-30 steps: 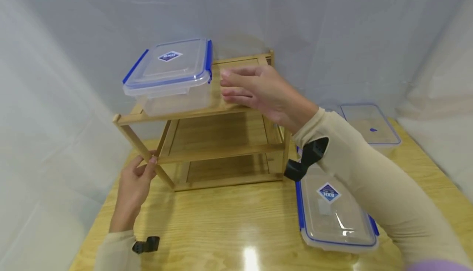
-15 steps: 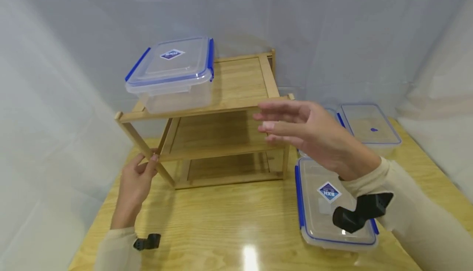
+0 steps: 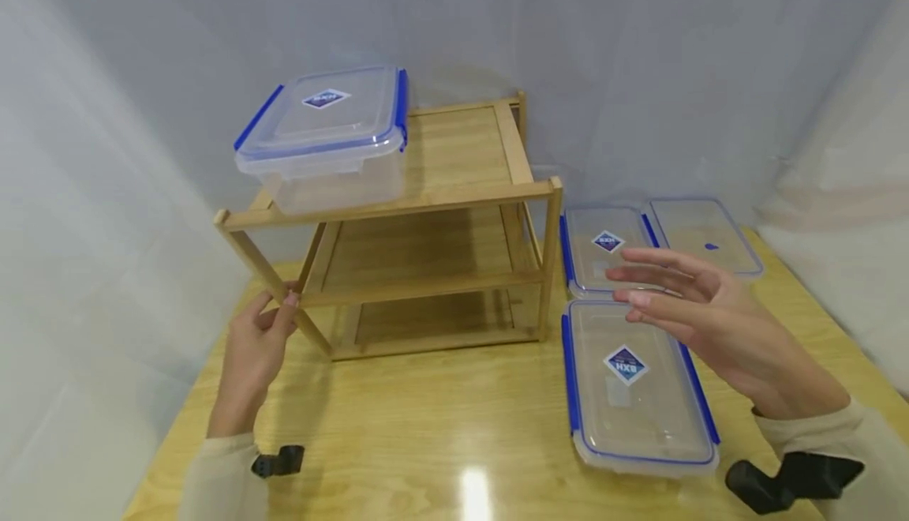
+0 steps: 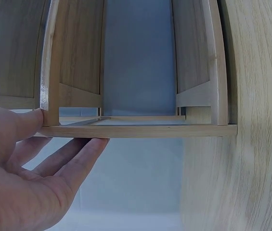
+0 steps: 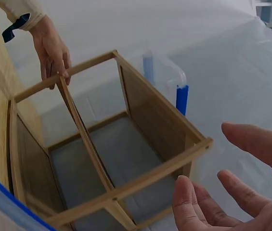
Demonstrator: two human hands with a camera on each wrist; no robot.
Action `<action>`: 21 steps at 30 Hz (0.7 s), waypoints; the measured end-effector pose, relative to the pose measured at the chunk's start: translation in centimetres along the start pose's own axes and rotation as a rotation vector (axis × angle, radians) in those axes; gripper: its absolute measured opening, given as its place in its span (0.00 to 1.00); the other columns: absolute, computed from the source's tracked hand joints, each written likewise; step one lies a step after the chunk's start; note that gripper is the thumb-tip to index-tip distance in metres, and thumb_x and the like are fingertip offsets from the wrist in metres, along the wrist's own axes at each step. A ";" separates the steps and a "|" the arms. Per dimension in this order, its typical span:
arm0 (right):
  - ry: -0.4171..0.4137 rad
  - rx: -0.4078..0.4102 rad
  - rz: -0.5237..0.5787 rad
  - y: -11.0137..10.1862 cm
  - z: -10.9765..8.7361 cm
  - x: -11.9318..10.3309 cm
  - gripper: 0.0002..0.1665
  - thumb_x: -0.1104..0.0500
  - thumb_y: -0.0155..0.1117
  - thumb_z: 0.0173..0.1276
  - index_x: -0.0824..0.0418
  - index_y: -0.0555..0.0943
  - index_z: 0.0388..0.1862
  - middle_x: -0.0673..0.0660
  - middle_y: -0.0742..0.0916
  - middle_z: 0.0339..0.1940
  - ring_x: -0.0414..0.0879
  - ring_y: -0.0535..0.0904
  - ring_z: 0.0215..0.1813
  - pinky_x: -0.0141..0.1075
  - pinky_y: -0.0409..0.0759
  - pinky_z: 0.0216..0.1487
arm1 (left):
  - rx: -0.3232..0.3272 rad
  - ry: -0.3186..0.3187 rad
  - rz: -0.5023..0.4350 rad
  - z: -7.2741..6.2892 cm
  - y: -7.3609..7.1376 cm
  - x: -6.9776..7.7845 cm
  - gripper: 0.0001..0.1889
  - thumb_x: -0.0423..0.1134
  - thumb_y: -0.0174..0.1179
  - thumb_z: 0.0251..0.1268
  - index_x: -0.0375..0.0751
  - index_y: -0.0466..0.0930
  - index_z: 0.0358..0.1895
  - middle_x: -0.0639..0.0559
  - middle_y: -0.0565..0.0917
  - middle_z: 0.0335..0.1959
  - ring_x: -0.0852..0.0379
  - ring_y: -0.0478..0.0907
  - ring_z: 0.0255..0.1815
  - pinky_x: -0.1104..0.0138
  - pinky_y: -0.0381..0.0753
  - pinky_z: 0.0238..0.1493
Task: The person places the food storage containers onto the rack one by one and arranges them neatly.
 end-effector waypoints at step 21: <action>0.151 0.264 -0.188 -9.0 -5.0 7.6 0.32 0.65 0.62 0.76 0.51 0.68 0.76 0.47 0.81 0.66 0.37 0.80 0.61 0.24 0.79 0.54 | 0.004 0.003 0.002 -0.1 -0.1 0.3 0.29 0.54 0.47 0.81 0.42 0.66 0.76 0.31 0.73 0.68 0.32 0.74 0.66 0.44 0.73 0.66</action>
Point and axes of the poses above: each hand's wrist, its own z-axis towards the middle knuckle, its own y-axis out of the palm, x = y × z, the point moved 10 cm from there along z, towards the middle knuckle
